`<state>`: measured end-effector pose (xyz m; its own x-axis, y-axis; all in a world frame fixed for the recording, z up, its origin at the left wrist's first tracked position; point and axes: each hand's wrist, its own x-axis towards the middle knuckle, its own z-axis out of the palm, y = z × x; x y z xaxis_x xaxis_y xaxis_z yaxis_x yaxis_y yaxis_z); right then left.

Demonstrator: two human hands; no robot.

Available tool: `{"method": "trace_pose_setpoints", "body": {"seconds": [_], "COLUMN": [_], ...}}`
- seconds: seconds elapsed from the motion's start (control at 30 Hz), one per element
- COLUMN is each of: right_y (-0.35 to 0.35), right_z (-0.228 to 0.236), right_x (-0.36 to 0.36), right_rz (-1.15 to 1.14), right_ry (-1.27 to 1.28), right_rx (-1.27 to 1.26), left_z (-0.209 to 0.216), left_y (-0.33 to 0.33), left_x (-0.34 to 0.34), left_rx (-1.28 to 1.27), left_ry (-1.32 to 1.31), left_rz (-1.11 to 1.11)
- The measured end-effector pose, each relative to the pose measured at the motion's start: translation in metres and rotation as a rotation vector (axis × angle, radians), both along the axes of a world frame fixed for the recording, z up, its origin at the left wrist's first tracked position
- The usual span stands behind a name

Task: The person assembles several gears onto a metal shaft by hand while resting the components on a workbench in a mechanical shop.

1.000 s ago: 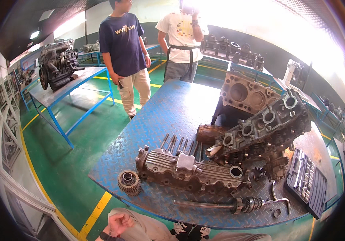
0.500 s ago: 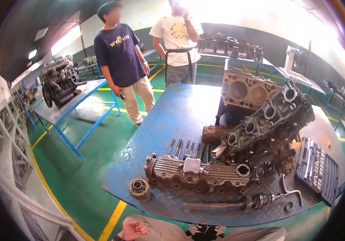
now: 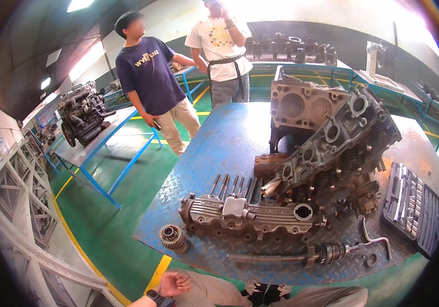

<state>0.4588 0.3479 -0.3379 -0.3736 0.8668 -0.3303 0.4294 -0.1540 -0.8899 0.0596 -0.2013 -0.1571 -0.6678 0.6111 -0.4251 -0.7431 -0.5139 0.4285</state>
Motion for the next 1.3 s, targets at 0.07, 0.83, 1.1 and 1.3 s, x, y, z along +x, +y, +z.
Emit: {"method": "trace_pose_setpoints", "body": {"seconds": [0.07,0.83,1.1,1.3], "right_y": [0.001,0.025,0.036,0.058], "right_z": [-0.004,-0.051,-0.044,-0.032], "right_x": [-0.003,-0.192,-0.192,-0.165], "right_rz": [0.018,0.347,0.339,0.319], "right_ry": [-0.008,0.073,0.058,0.017], "right_rx": [-0.019,-0.119,-0.115,-0.102], "left_z": [-0.002,-0.011,-0.017,-0.013], "left_y": [-0.002,-0.005,-0.007,-0.010], "left_x": [0.000,0.001,-0.003,0.001], "left_rx": [0.004,0.219,0.269,0.243], "left_ry": [-0.031,-0.003,-0.007,0.024], "left_rz": [0.015,0.005,-0.050,-0.068]}}
